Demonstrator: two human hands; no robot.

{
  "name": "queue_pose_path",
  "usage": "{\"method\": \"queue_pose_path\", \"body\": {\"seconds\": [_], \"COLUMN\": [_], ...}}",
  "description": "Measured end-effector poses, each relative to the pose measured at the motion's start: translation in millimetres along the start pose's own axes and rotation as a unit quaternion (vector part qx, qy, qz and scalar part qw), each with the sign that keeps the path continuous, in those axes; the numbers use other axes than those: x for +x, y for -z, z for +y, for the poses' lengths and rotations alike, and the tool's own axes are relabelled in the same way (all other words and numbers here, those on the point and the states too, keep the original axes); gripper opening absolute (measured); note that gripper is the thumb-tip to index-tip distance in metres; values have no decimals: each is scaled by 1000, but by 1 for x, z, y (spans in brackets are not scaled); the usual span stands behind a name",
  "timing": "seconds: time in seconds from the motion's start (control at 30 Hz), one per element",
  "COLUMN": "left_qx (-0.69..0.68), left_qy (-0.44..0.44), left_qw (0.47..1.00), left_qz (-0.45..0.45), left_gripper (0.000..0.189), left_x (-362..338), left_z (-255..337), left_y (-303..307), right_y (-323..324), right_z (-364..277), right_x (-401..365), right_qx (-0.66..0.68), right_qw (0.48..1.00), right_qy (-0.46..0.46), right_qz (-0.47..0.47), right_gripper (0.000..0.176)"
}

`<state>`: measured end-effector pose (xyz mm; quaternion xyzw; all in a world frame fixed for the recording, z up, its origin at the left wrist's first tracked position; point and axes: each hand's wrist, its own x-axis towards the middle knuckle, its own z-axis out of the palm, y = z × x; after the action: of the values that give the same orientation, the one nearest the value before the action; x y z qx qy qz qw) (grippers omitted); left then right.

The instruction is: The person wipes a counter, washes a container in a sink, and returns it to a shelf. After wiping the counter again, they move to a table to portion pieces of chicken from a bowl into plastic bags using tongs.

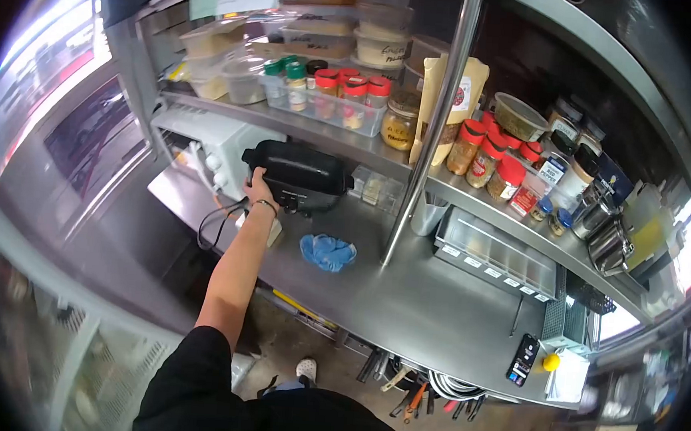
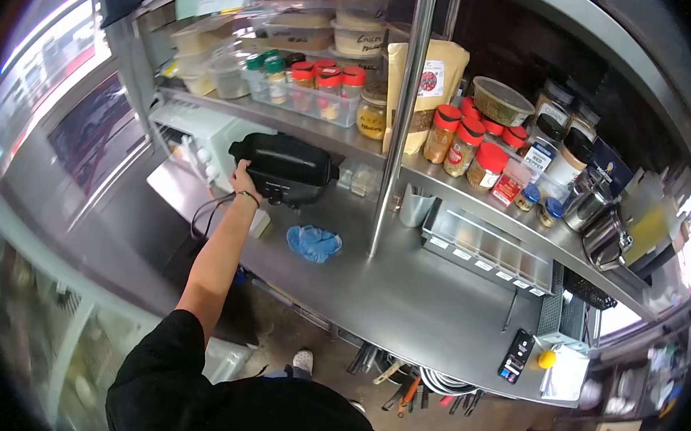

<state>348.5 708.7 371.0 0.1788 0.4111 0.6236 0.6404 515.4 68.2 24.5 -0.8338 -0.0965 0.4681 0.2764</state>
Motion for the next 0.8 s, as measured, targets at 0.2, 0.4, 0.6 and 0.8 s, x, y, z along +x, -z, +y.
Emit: {"method": "queue_pose_path", "body": {"seconds": [0.2, 0.4, 0.6, 0.8], "left_qx": [35, 103, 98, 273], "left_qy": [144, 255, 286, 160], "left_qw": [988, 945, 944, 945], "left_qz": [-50, -177, -135, -81], "left_gripper": [76, 71, 66, 67], "left_x": [81, 149, 127, 260], "left_z": [-33, -61, -59, -103], "left_y": [-20, -3, -13, 36], "right_y": [-50, -132, -147, -95], "right_z": [108, 209, 212, 113], "right_x": [-98, -154, -139, -138], "right_qx": [198, 364, 392, 324], "right_qw": [950, 880, 853, 903], "right_qy": [-231, -287, -343, -263], "right_qz": [73, 105, 39, 108], "right_gripper": [51, 55, 25, 27]}}
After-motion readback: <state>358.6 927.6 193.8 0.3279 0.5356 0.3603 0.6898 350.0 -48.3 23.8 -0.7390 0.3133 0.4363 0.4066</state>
